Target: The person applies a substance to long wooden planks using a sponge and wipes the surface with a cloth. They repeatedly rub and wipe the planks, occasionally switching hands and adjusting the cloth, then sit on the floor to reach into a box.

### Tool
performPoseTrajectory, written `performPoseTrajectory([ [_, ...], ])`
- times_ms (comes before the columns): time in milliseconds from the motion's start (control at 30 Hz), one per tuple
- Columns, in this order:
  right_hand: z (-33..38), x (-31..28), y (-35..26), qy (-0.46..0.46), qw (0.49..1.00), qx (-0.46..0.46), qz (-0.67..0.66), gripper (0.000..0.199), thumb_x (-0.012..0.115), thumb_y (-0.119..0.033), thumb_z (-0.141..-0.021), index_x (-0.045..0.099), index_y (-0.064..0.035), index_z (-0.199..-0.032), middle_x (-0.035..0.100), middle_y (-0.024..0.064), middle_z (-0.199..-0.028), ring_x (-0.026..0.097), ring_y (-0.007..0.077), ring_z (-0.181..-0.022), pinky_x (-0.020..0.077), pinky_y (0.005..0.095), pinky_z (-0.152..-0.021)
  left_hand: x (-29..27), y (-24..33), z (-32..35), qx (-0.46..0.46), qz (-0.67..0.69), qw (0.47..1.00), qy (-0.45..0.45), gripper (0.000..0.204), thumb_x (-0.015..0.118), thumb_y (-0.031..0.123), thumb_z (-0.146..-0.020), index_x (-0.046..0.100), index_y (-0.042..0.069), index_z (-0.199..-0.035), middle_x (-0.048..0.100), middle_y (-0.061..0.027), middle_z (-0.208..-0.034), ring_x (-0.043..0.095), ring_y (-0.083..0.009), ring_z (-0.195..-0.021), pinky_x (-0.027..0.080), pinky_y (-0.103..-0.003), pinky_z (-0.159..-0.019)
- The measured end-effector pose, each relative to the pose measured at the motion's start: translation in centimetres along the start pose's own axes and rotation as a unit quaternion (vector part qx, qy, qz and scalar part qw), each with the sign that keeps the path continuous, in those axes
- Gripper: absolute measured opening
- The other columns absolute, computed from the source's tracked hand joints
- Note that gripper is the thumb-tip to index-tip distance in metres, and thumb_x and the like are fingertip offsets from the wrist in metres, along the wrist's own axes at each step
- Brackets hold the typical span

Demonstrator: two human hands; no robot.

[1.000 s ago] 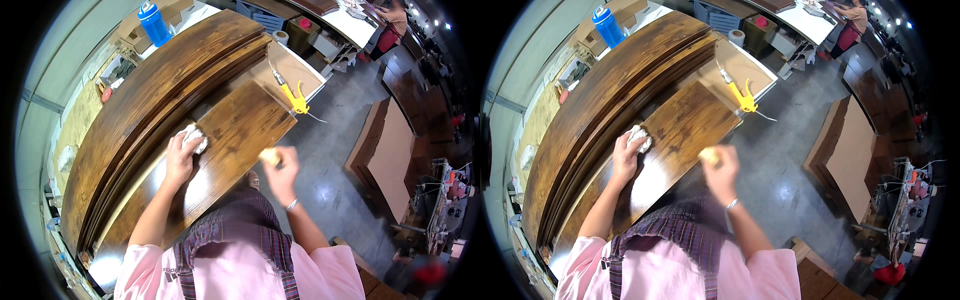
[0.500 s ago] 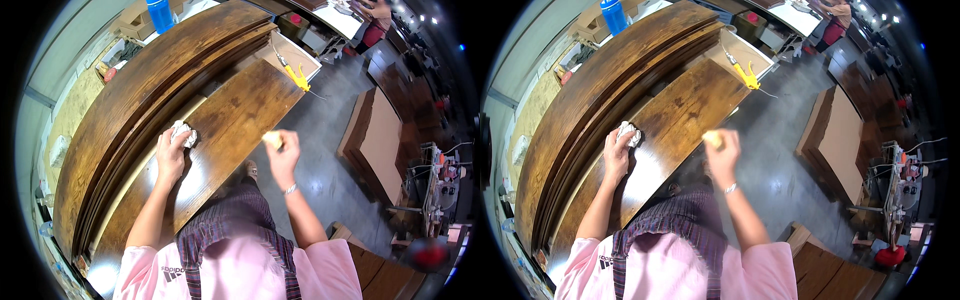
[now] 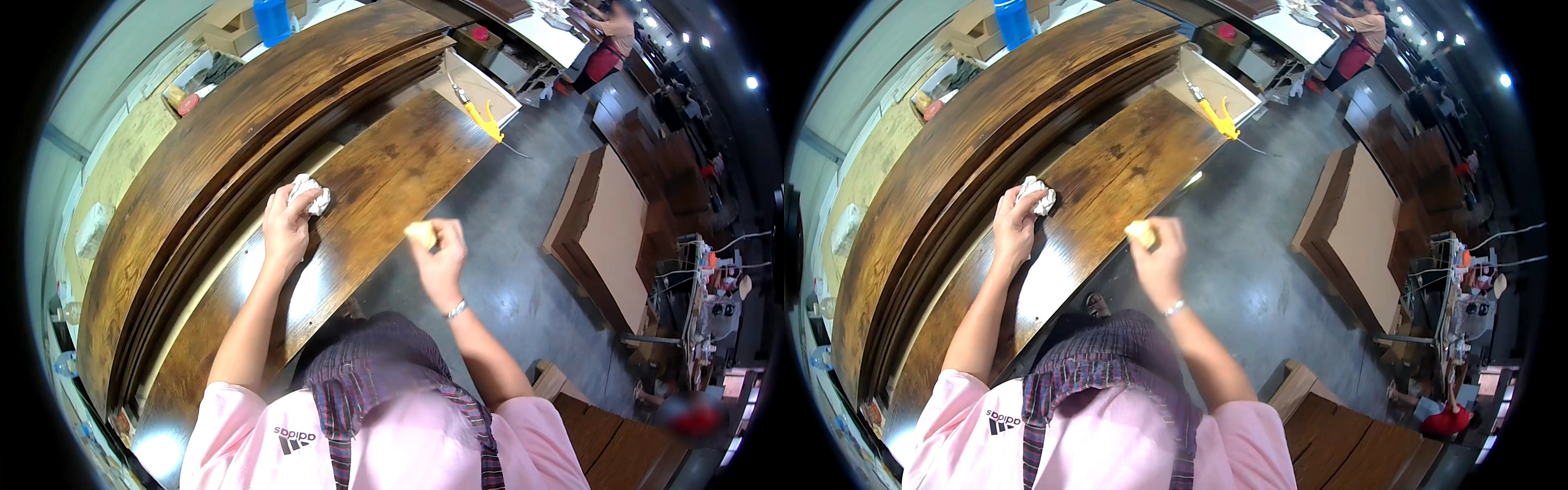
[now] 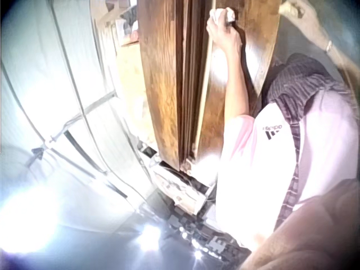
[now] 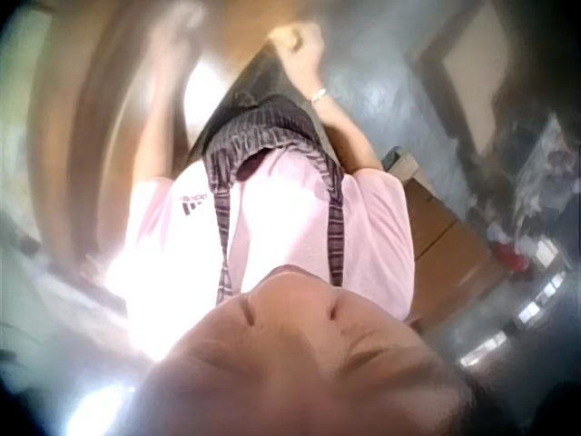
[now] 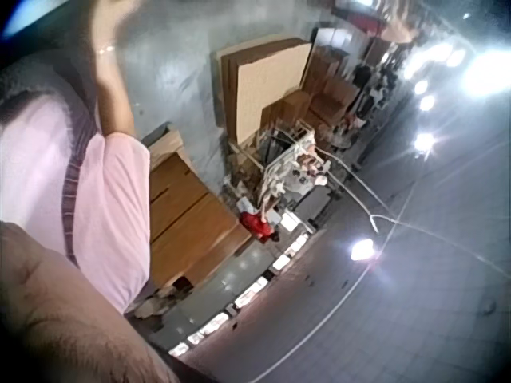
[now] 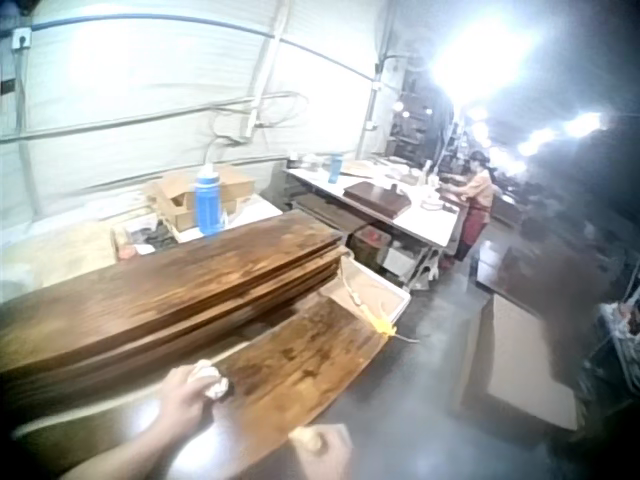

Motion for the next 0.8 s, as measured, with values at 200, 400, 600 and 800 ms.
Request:
performPoseTrajectory([
  [200, 8.0, 4.5, -6.2, -0.178, 0.982, -0.056, -0.027, 0.023, 0.073, -0.005, -0.075, 0.060, -0.0012, -0.093, 0.057, 0.0144, -0.094, 0.060, 0.0335, -0.084, 0.0503, 0.0404, -0.074, 0.0, -0.2, 0.4, -0.003, -0.021, 1.000, 0.006, 0.045, 0.059, -0.009, -0.076, 0.072, 0.016, -0.111, 0.061, -0.0128, -0.118, 0.057, -0.0349, -0.105, 0.047, -0.043, -0.091],
  [400, 14.2, 4.0, -8.1, -0.296, 0.944, -0.051, -0.134, 0.029, 0.079, -0.006, -0.074, 0.064, -0.0011, -0.099, 0.060, 0.0118, -0.095, 0.064, 0.0302, -0.085, 0.0527, 0.0372, -0.074, -0.4, 0.0, 1.5, -0.052, 0.038, 0.998, 0.007, 0.043, 0.064, -0.003, -0.078, 0.072, 0.015, -0.117, 0.061, -0.0135, -0.122, 0.057, -0.0333, -0.110, 0.047, -0.041, -0.095],
  [600, 11.6, -9.0, 3.4, -0.062, 0.991, 0.117, -0.030, 0.027, 0.077, 0.004, -0.077, 0.063, 0.0027, -0.100, 0.056, 0.0065, -0.098, 0.061, 0.0145, -0.087, 0.0515, 0.0271, -0.078, 6.3, 9.2, 5.4, 0.111, -0.013, 0.967, -0.228, 0.052, 0.073, 0.011, -0.075, 0.069, 0.022, -0.126, 0.051, -0.0174, -0.146, 0.038, -0.0372, -0.143, 0.032, -0.054, -0.114],
  [800, 19.3, -21.4, 9.4, 0.137, 0.964, 0.223, 0.044, 0.025, 0.079, 0.002, -0.075, 0.063, 0.0002, -0.094, 0.056, 0.0031, -0.094, 0.059, 0.0118, -0.081, 0.0485, 0.0262, -0.070, 18.5, 17.3, -5.3, 0.223, -0.010, 0.948, -0.226, 0.047, 0.071, 0.005, -0.074, 0.070, 0.014, -0.121, 0.051, -0.0201, -0.142, 0.039, -0.0380, -0.141, 0.035, -0.051, -0.110],
])
Point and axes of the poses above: each hand's wrist, its own z-axis away from the middle knuckle, its own x-axis out of the palm, y = z × x, the point moved 9 cm from there along -z, towards the middle knuckle
